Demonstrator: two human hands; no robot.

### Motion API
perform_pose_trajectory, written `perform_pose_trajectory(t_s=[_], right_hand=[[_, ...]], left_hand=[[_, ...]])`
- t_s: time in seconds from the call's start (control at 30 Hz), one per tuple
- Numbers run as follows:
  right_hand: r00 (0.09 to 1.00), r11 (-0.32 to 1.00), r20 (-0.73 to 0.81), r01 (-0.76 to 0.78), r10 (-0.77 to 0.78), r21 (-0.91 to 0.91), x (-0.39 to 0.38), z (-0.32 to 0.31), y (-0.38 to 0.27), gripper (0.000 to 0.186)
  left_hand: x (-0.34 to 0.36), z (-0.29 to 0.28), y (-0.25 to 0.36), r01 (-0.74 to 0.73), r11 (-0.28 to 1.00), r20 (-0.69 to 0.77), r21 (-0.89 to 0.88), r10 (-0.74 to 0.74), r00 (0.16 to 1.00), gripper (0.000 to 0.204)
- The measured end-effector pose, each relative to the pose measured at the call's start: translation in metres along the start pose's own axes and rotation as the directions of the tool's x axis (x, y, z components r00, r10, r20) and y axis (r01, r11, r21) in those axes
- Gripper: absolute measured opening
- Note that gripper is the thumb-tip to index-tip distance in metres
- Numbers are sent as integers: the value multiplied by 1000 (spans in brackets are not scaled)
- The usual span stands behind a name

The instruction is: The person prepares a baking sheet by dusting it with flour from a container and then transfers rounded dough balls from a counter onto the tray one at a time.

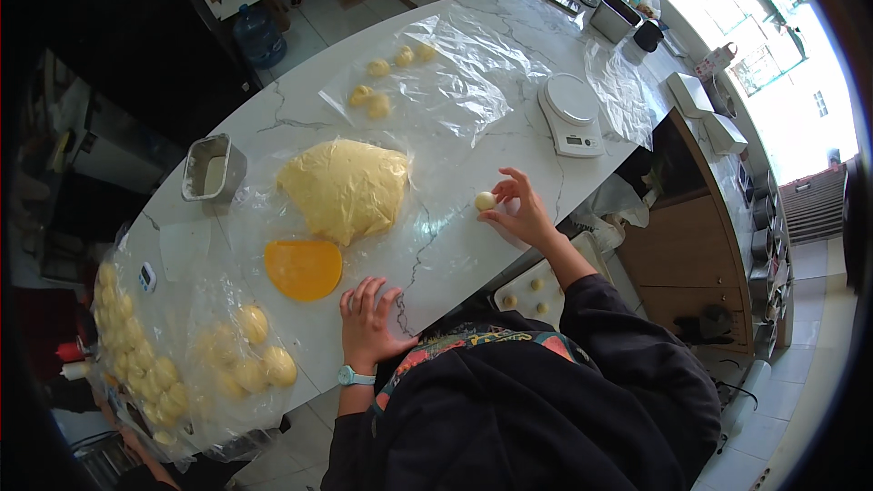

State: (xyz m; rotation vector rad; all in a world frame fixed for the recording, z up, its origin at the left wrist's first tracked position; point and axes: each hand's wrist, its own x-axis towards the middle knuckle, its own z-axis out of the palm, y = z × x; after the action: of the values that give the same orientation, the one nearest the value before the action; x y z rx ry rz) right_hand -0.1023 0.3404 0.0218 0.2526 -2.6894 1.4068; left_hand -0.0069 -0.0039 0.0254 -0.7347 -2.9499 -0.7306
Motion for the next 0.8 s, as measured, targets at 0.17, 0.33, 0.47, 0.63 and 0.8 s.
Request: perform_pose_trajectory(t_s=[0.17, 0.33, 0.47, 0.63, 0.8], right_hand=[[967, 893, -190, -67, 167, 445, 34, 19, 16, 60], [998, 998, 34, 56, -56, -2, -11, 17, -5, 34], [987, 927, -104, 73, -119, -368, 38, 18, 8, 33], [995, 990, -71, -61, 71, 128, 9, 51, -23, 40], [971, 1000, -240, 1, -1, -1, -6, 19, -10, 47]], left_hand=[[5, 4, 5, -17, 1000, -5, -7, 17, 1000, 80], [0, 0, 2, -12, 1000, -29, 5, 12, 1000, 81], [-1, 0, 4, -14, 1000, 3, 6, 14, 1000, 79], [-3, -2, 0, -14, 1000, 17, 27, 13, 1000, 79], [6, -4, 7, -46, 996, 50, 70, 43, 998, 88]])
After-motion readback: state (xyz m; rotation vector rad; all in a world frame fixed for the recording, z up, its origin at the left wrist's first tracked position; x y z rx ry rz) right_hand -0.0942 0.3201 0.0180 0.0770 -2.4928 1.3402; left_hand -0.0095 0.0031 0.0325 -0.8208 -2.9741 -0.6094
